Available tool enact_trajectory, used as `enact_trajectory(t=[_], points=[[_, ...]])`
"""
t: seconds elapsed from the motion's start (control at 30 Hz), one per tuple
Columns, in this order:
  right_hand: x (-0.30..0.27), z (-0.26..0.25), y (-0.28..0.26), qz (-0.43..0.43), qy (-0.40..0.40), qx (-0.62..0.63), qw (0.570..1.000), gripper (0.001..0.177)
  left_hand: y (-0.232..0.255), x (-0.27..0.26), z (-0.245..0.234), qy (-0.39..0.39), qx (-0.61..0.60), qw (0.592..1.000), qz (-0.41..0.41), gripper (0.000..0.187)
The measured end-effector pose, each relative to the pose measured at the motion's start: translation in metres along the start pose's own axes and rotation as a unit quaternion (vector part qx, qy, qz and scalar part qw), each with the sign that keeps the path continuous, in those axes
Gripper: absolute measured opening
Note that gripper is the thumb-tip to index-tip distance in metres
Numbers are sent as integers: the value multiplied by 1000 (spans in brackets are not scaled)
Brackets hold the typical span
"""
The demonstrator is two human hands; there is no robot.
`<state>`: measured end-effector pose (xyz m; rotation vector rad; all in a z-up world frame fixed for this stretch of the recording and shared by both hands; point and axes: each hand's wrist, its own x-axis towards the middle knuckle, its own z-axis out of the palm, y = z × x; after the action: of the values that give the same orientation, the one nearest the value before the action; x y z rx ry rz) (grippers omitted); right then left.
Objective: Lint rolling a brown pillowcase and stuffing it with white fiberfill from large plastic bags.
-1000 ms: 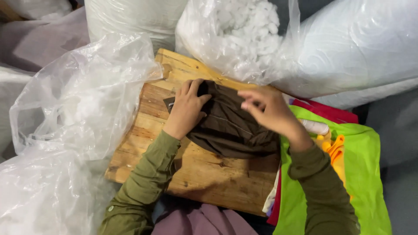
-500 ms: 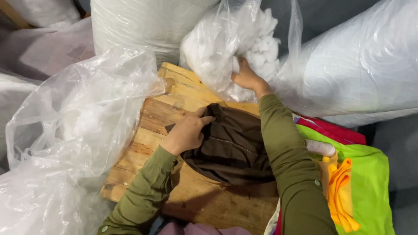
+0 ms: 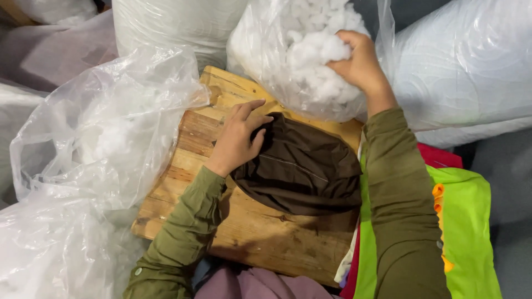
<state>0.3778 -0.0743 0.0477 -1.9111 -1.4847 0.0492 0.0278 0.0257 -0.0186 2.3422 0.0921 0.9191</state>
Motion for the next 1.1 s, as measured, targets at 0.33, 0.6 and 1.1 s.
enact_trajectory(t=[0.33,0.6,1.1], points=[[-121,-26,-153,-96,212,-24,972,13,26,2,-4,7,-116,990,78,83],[-230,116,-105,-169,129,-158,964,18,18,-6,52,55,-2,978,200,114],[-227,25,-127,139,-63,-157,976,78,13,-10,27,-240,2,966,-93,34]])
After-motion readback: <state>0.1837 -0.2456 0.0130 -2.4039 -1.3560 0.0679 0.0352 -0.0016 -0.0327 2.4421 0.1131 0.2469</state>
